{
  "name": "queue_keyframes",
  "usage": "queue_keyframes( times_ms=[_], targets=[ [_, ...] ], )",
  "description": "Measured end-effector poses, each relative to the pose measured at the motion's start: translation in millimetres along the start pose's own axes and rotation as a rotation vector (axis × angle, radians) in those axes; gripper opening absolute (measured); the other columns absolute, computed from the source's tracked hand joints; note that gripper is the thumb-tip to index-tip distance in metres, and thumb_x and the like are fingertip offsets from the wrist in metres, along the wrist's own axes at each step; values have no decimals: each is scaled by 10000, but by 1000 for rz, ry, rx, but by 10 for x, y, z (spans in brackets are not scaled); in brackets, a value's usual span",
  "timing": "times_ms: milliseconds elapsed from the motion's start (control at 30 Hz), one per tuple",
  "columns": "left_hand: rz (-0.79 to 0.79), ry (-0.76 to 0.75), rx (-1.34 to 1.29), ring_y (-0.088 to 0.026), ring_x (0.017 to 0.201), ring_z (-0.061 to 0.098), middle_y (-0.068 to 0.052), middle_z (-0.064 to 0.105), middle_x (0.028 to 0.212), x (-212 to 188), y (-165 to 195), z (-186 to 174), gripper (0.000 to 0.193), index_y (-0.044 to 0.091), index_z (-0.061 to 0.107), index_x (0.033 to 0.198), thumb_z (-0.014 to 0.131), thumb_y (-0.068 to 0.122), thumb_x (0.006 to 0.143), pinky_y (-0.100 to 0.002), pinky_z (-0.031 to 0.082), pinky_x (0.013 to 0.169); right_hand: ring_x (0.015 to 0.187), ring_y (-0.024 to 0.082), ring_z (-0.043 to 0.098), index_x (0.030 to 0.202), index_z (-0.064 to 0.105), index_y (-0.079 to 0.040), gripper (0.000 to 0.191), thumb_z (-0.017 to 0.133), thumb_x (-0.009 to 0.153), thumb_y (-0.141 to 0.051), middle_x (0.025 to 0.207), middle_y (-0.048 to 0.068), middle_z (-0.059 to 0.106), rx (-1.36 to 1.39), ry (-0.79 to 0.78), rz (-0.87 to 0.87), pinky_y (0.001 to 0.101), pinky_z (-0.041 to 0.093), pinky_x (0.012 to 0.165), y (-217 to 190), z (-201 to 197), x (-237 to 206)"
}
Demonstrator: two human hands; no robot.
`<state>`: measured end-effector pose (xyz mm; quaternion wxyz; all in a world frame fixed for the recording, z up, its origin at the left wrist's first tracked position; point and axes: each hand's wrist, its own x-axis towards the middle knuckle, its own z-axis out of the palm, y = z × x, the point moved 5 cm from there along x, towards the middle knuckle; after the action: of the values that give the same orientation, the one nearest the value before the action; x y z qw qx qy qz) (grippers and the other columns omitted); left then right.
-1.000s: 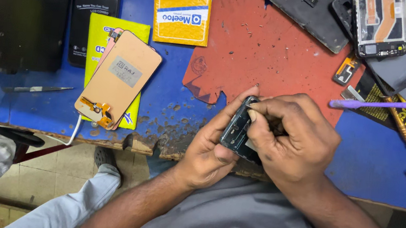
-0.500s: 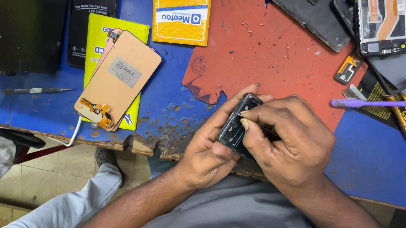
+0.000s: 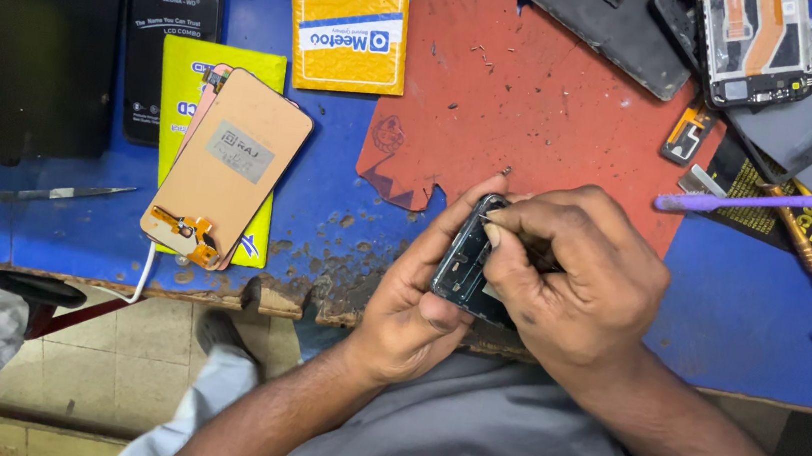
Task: The person repairs a smartphone at a cluttered workbench, prying the broken display off the phone frame with a spudger, scraping old adhesive from the frame, and fitting a replacement screen. At the end the person holds up the retail packaging of a replacement LCD combo.
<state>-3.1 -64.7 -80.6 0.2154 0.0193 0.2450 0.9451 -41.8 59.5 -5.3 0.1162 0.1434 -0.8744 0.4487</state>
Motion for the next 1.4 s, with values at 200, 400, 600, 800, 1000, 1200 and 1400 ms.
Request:
queue_keyframes(
  times_ms=[200, 400, 600, 800, 1000, 1200, 1400],
  targets=[
    [-10, -13, 10, -237, 1549, 363, -142, 323, 1668, 30, 54, 35, 1140, 32, 117, 1680, 795, 518, 902, -431, 297, 1336, 806, 174, 697, 986, 703, -10, 127, 791, 895, -7, 957, 116, 701, 12, -41, -74, 284, 560, 675, -2, 0, 21],
    [-3, -28, 49, -237, 1555, 364, -163, 313, 1676, 38, 73, 42, 1114, 37, 129, 1685, 782, 520, 922, -431, 304, 1337, 825, 181, 699, 986, 709, -18, 133, 791, 881, -7, 943, 108, 700, 1, -47, -109, 286, 557, 682, -1, 5, 11],
    [0, -27, 46, -238, 1552, 368, -168, 320, 1672, 40, 59, 38, 1107, 29, 136, 1682, 778, 523, 927, -427, 306, 1336, 784, 166, 680, 979, 715, -18, 137, 793, 868, 2, 921, 98, 696, 21, -50, -91, 281, 548, 664, 13, 2, 12],
    [-2, -21, 18, -227, 1552, 361, -141, 316, 1673, 12, 41, 25, 1144, 34, 114, 1677, 793, 523, 897, -425, 289, 1337, 815, 167, 697, 1012, 701, -12, 138, 786, 905, 3, 966, 115, 695, 0, -40, -85, 260, 560, 652, -13, 12, 4],
    [-20, -5, 28, -217, 1537, 365, -117, 338, 1647, -8, 29, 5, 1166, 21, 123, 1693, 810, 516, 892, -414, 286, 1330, 737, 137, 675, 1003, 690, -12, 123, 779, 919, 1, 951, 105, 685, 22, -31, -58, 252, 543, 614, 5, 4, 2],
    [-8, -7, 20, -219, 1547, 366, -123, 333, 1663, -5, 50, 6, 1159, 23, 126, 1687, 810, 517, 892, -407, 288, 1332, 713, 118, 658, 995, 697, -13, 116, 779, 913, 0, 933, 97, 680, 36, -45, -38, 238, 531, 589, 16, 16, 4],
    [-10, -9, 30, -218, 1532, 376, -125, 337, 1652, -11, 43, 4, 1158, 25, 124, 1691, 795, 529, 894, -411, 297, 1323, 756, 134, 691, 1019, 695, -15, 127, 773, 921, 5, 968, 103, 684, 6, -37, -60, 247, 561, 638, -11, 18, -2]
  ],
)
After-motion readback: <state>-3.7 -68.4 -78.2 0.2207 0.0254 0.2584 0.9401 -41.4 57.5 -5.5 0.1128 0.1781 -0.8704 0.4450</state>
